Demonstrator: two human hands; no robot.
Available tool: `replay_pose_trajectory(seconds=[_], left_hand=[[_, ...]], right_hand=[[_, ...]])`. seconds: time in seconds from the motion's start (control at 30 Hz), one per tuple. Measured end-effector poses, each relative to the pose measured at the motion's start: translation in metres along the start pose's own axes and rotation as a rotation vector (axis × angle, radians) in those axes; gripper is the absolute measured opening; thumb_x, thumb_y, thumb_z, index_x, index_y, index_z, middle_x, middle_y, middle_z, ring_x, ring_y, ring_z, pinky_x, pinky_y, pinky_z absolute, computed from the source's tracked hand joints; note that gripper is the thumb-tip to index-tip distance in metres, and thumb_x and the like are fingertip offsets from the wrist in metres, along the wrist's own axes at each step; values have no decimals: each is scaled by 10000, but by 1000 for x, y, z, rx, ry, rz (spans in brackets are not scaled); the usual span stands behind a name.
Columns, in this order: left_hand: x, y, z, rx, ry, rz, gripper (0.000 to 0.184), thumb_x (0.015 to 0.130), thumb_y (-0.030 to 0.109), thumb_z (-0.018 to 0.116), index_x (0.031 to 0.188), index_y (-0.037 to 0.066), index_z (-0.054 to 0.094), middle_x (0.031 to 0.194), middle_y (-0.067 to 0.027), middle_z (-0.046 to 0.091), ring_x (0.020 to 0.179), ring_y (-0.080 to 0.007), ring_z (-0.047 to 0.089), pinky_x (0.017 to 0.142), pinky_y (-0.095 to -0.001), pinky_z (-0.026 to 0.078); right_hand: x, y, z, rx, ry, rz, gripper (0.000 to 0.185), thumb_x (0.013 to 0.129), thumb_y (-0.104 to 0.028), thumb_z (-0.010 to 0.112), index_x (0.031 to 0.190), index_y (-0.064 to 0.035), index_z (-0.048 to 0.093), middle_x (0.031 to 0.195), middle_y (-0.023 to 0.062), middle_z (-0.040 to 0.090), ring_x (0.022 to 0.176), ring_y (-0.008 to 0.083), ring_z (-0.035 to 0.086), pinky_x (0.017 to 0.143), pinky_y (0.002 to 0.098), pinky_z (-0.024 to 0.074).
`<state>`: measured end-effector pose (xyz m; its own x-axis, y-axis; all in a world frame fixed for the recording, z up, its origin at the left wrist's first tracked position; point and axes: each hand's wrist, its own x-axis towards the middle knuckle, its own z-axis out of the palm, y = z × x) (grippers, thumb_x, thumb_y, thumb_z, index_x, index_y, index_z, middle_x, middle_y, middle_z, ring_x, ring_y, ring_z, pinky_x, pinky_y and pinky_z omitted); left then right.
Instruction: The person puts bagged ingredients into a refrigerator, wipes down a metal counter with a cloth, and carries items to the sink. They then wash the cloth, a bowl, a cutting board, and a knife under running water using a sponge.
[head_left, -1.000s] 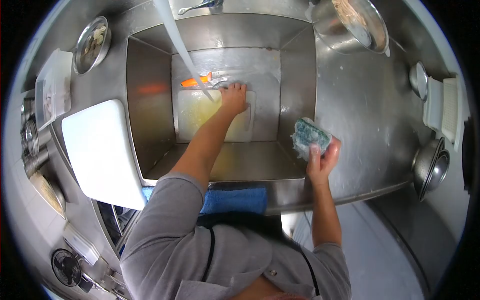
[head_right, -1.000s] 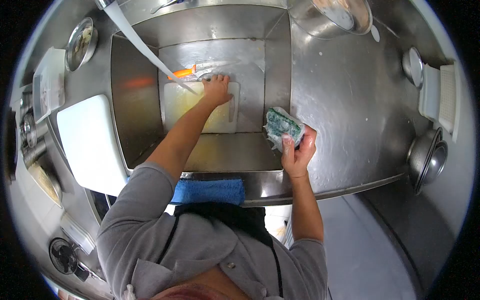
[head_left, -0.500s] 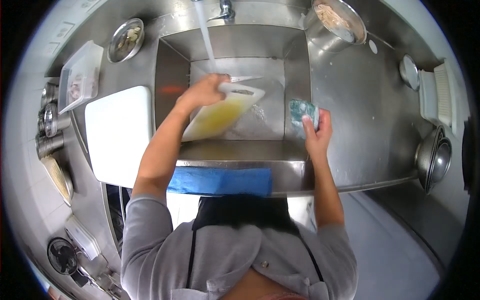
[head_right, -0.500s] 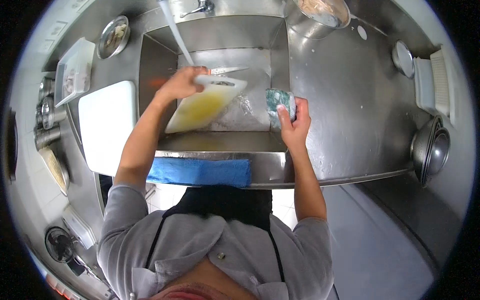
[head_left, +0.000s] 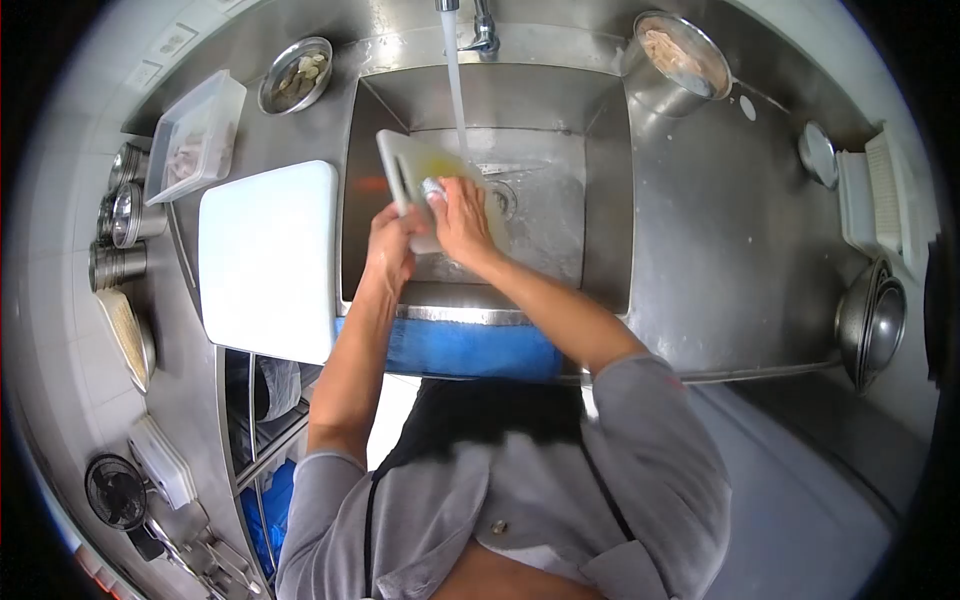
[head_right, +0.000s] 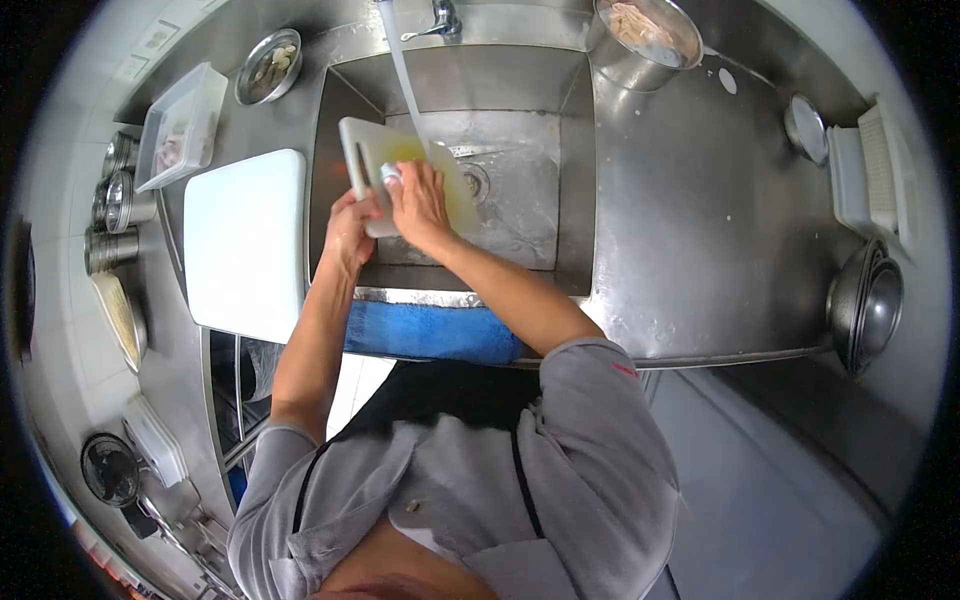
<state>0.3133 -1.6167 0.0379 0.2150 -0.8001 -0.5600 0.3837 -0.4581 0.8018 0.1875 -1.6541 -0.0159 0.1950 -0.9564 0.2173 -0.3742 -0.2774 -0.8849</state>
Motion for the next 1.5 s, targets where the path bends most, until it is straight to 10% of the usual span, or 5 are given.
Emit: replay_pose_trajectory(seconds=[0.63,0.77,1.03,1.17,1.5], left_hand=[[-63,12,-6,-181,-120,-15,913,572,-113,441,1468,59,402,1279,-117,570,1085,-211,580,895,-270,477],[-87,27,-12,-165,-148,33,940,545,-94,443,1476,-3,349,1373,-138,516,1179,-234,552,974,-288,451],[-80,34,-15,-117,-108,65,896,571,-83,437,1461,-21,358,1306,-134,550,1179,-215,542,958,-262,433],[-95,23,-16,-83,-163,124,945,535,-70,456,1472,-8,350,1365,-129,520,1195,-203,535,954,-243,426],[-30,-6,-26,-97,-167,-92,962,570,-109,456,1504,84,327,1235,-133,544,967,-212,585,830,-280,489]], right_hand=[[16,-22,33,-123,3,-105,337,910,-251,584,1210,-101,607,1215,220,589,1107,407,575,934,492,465],[70,83,50,-165,-115,633,323,915,-247,581,1207,-112,615,1222,220,585,1093,399,589,1002,472,430],[44,-36,53,56,-28,8,338,919,-240,569,1232,-133,632,1236,206,613,1173,348,571,1015,431,428],[79,81,23,-74,-323,708,325,910,-332,566,1129,-126,688,1056,165,697,1100,308,627,978,415,463],[26,-14,55,50,-28,112,380,864,-246,632,1214,-102,599,1267,232,528,1113,450,549,970,493,443]])
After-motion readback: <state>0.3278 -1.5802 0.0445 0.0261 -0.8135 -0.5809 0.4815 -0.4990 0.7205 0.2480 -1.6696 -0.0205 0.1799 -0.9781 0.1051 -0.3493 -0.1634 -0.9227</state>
